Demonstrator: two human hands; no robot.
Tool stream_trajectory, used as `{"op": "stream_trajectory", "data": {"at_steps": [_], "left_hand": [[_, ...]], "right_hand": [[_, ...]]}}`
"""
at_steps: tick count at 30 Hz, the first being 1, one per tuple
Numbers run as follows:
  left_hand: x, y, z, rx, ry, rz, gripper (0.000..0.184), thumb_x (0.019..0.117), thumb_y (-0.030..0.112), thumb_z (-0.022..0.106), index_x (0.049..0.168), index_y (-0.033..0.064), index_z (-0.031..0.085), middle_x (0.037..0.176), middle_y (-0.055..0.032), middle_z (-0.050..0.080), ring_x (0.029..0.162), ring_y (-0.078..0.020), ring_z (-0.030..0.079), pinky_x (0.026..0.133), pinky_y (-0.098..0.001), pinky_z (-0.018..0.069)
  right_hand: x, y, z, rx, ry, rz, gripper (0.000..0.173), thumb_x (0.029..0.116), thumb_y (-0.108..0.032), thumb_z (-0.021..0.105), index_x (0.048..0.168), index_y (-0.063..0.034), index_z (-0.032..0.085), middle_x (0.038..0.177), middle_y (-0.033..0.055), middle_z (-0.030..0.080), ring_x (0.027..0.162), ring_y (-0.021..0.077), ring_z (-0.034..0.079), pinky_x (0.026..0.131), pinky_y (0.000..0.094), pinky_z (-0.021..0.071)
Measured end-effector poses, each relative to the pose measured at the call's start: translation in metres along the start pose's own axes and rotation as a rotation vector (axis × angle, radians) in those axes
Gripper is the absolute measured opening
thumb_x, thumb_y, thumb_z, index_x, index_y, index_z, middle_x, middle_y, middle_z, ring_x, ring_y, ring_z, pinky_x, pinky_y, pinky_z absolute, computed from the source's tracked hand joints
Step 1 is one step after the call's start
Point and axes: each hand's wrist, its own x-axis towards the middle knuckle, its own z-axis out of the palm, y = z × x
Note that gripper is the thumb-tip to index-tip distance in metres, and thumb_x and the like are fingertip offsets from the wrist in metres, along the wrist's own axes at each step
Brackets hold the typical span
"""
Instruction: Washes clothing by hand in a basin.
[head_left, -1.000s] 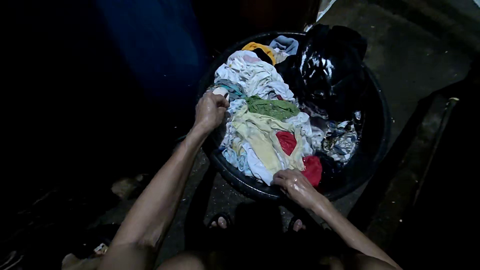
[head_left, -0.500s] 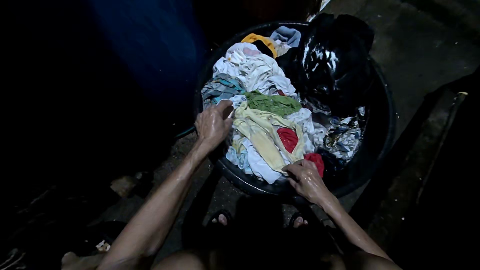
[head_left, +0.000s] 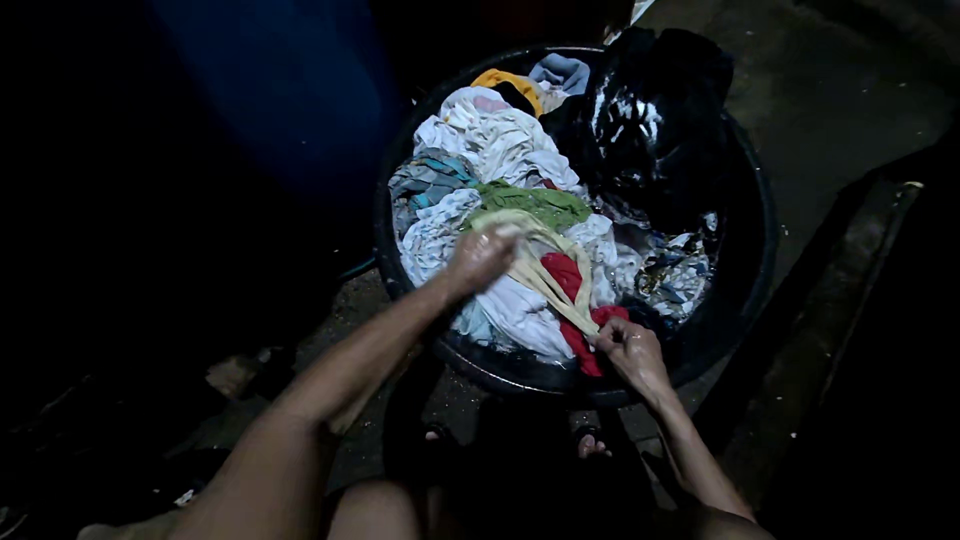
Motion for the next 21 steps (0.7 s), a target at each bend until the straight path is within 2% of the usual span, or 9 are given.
{"op": "stream_trajectory", "data": {"at_steps": [2,4,6,7,9,11,16,19,21], "left_hand": [[0.011,-0.009,-0.023,0.076,0.042,-0.151,0.030,0.1050,0.023,0.054,0.129,0.0098,0.068,0.118,-0.0309,0.065,0.107,-0.0531,0.065,0.082,-0.0709,0.0498],[0.002,0.017,-0.035,0.025,0.091,-0.183,0.029,0.1045,0.022,0.056,0.126,0.0073,0.069,0.115,-0.0314,0.066,0.106,-0.0530,0.065,0.083,-0.0701,0.0492],[-0.020,0.073,-0.036,-0.109,0.124,-0.056,0.025,0.1001,0.020,0.065,0.121,0.0079,0.073,0.110,-0.0253,0.071,0.102,-0.0471,0.069,0.085,-0.0669,0.0528],[-0.033,0.103,-0.028,-0.163,0.129,0.058,0.020,0.0975,0.019,0.069,0.114,0.0095,0.075,0.103,-0.0204,0.073,0.095,-0.0420,0.071,0.080,-0.0635,0.0558],[-0.043,0.141,-0.004,-0.218,-0.073,0.194,0.023,0.1010,0.022,0.063,0.119,0.0124,0.075,0.106,-0.0191,0.073,0.097,-0.0400,0.071,0.080,-0.0612,0.0551],[-0.032,0.124,0.016,-0.155,-0.249,0.154,0.030,0.1060,0.023,0.055,0.128,0.0102,0.070,0.118,-0.0247,0.068,0.108,-0.0453,0.067,0.086,-0.0650,0.0518],[0.015,0.021,-0.015,0.052,-0.003,-0.215,0.030,0.1047,0.025,0.056,0.126,0.0094,0.070,0.119,-0.0279,0.068,0.112,-0.0515,0.064,0.088,-0.0716,0.0496],[0.007,0.056,-0.035,0.008,0.057,-0.252,0.029,0.1032,0.023,0.059,0.125,0.0073,0.070,0.116,-0.0293,0.068,0.111,-0.0517,0.064,0.089,-0.0701,0.0485],[-0.011,0.111,-0.031,-0.089,0.128,-0.049,0.024,0.0993,0.021,0.067,0.118,0.0082,0.074,0.106,-0.0233,0.072,0.099,-0.0447,0.070,0.084,-0.0653,0.0540]], "right_hand": [[0.000,0.004,0.002,0.025,0.057,-0.024,0.021,0.0964,-0.020,0.070,0.100,0.0006,0.069,0.088,0.0154,0.068,0.085,0.0295,0.065,0.080,0.0508,0.0492],[0.003,0.006,0.003,0.078,0.104,-0.033,0.020,0.0939,-0.019,0.073,0.099,0.0000,0.070,0.087,0.0139,0.068,0.082,0.0265,0.065,0.078,0.0484,0.0499],[0.006,0.005,0.003,0.145,0.153,-0.021,0.020,0.0921,-0.018,0.075,0.099,0.0002,0.071,0.087,0.0130,0.069,0.081,0.0254,0.065,0.078,0.0473,0.0505],[0.007,0.005,0.004,0.167,0.189,-0.019,0.019,0.0916,-0.016,0.075,0.099,0.0008,0.071,0.088,0.0137,0.069,0.082,0.0261,0.065,0.079,0.0477,0.0510],[0.008,0.011,0.000,0.137,0.270,-0.045,0.015,0.0916,-0.009,0.072,0.098,0.0046,0.070,0.093,0.0199,0.070,0.089,0.0328,0.067,0.084,0.0524,0.0515],[0.006,0.021,-0.009,0.017,0.302,-0.115,0.012,0.0906,-0.004,0.070,0.095,0.0067,0.070,0.095,0.0239,0.070,0.092,0.0395,0.068,0.084,0.0575,0.0512],[-0.004,0.026,-0.011,-0.120,0.288,-0.203,0.010,0.0920,0.001,0.066,0.097,0.0081,0.071,0.097,0.0264,0.070,0.096,0.0435,0.068,0.087,0.0571,0.0526],[-0.001,0.026,-0.010,-0.087,0.264,-0.225,0.014,0.0939,0.004,0.060,0.100,0.0073,0.073,0.101,0.0265,0.069,0.100,0.0431,0.068,0.091,0.0545,0.0528],[0.000,0.027,-0.009,-0.006,0.301,-0.224,0.015,0.0925,0.006,0.060,0.098,0.0069,0.073,0.099,0.0254,0.070,0.097,0.0413,0.069,0.089,0.0543,0.0535]]}}
